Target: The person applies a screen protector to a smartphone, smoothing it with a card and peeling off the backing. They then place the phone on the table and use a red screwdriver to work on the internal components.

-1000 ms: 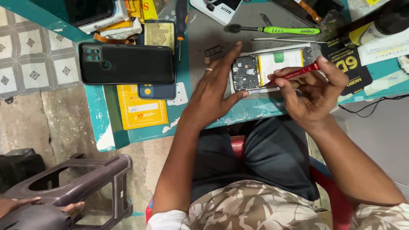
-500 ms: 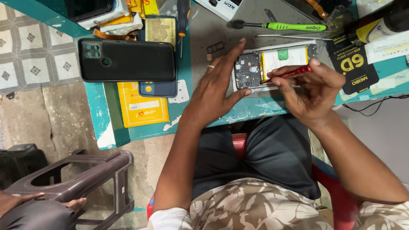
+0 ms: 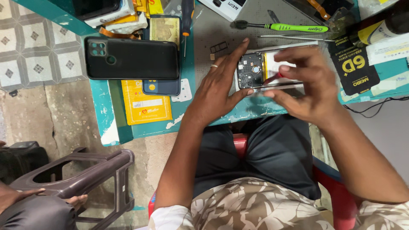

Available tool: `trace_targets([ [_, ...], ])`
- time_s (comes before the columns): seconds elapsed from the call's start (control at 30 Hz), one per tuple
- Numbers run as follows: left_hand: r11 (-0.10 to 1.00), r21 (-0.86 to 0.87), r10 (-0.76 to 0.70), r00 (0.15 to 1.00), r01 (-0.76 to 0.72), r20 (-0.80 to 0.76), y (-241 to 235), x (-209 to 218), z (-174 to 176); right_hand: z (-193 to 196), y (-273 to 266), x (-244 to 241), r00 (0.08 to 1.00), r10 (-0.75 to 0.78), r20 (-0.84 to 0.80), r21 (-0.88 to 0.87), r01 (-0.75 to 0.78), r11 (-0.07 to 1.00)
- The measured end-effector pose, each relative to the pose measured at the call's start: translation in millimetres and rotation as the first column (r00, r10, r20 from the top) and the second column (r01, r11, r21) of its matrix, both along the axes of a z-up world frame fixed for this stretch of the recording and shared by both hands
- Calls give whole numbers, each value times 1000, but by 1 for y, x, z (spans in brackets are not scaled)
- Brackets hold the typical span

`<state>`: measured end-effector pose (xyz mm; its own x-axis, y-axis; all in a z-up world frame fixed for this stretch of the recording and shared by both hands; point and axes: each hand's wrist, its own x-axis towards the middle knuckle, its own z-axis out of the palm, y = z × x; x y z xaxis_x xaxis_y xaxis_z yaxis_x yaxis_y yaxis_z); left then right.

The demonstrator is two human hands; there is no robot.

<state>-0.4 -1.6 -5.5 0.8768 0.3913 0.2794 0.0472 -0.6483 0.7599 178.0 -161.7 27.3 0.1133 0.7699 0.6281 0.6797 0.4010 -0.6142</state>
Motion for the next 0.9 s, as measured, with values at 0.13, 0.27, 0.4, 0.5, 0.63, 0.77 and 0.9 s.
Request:
trace_targets([
  [0.13,1000,-25,7,1000,-7,0,0,2,7,15,8,3,990,-38,-133,33,42,999],
  [0.27,998,-24,53,998,-52,45,-3,-2,19,26,10,-1,998,-47,-46,-16,47,999],
  [0.4,952,163,241,962,-260,126,-22,-17,26,25,6,-8,969,-11,-247,26,18,1000],
  [0.5,896,169,396,911,-411,120,-33,-34,30,21,2,-5,964,-82,-252,-35,75,997],
  [0.63,848,144,489,858,-509,156,-46,-53,29,13,6,0,979,10,-203,70,5,998],
  [0.77,856,143,481,866,-497,135,-50,-56,22,14,5,-2,953,-49,-298,-22,45,999],
  [0.9,855,191,470,876,-482,109,-52,-47,28,26,13,-5,978,-30,-204,33,37,999],
])
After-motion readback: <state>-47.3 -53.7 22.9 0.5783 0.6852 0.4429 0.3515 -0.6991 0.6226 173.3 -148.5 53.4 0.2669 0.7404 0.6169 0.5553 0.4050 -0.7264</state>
